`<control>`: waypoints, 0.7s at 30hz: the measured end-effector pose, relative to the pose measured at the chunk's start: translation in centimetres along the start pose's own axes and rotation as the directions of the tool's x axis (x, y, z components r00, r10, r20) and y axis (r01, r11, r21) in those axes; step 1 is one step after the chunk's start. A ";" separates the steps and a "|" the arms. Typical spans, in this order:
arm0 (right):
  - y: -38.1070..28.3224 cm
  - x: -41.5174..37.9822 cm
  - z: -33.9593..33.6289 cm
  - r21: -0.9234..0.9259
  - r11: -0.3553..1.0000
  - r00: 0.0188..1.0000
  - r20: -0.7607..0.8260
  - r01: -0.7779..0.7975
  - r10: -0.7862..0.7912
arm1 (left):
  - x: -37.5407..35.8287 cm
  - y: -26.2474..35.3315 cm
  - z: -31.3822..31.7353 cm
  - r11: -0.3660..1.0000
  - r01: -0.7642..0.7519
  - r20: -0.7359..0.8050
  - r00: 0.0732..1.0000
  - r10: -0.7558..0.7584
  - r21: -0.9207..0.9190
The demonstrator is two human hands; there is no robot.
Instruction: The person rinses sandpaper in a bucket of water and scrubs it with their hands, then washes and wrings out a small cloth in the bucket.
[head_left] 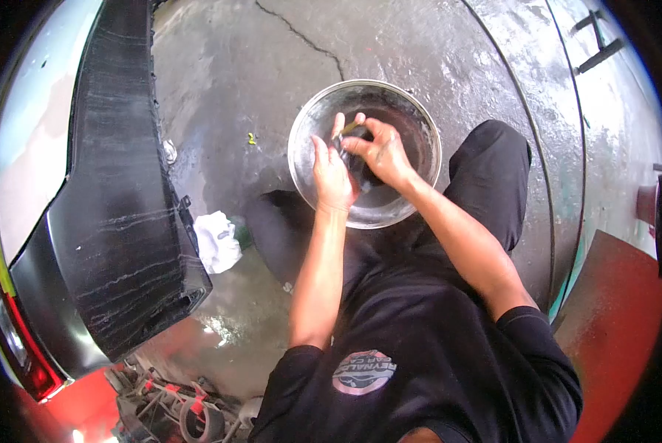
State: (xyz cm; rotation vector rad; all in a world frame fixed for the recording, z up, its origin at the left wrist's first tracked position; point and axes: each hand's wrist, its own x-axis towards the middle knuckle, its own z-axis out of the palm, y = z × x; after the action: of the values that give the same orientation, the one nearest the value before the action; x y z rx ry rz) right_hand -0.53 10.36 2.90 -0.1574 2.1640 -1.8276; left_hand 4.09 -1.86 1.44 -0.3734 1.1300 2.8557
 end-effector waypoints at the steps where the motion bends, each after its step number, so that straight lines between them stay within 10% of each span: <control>1: 0.3 0.5 -0.5 0.101 0.992 0.997 -0.005 -0.080 0.081 | -0.6 0.1 0.9 0.995 0.055 -0.024 0.998 -0.058 -0.086; 5: 0.3 -0.7 -0.5 0.188 0.966 0.954 0.209 0.179 -0.217 | 0.0 0.0 -0.6 0.995 0.092 0.098 0.991 -0.088 -0.036; 7: -0.6 -1.8 1.2 -0.130 0.982 0.978 0.175 0.136 -0.113 | 0.9 -1.6 -1.6 0.985 0.130 0.214 0.971 -0.104 -0.110; 11: -1.7 -0.5 2.1 -0.001 1.000 0.991 0.137 0.008 -0.008 | 1.3 -1.4 -3.1 0.994 0.094 0.098 0.991 -0.088 -0.058; 13: 0.8 0.3 3.3 0.428 0.895 0.990 0.108 -0.125 0.087 | 0.8 -0.9 -1.8 0.989 0.136 0.019 0.991 -0.136 -0.050; 18: 1.6 1.6 1.3 0.284 0.948 0.990 0.046 -0.144 0.136 | 1.8 -1.3 -1.7 0.983 0.177 -0.063 0.983 -0.173 0.055; 21: 5.3 4.2 -2.0 0.439 0.893 0.986 -0.079 -0.097 0.146 | 0.3 -1.8 -1.7 0.902 -0.011 0.014 1.000 0.006 0.431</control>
State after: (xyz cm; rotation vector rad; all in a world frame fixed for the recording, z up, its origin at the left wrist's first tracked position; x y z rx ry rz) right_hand -4.51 12.08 -2.66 0.1791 1.7238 -2.2306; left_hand 4.38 -1.67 -1.03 -0.3199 1.7089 2.5001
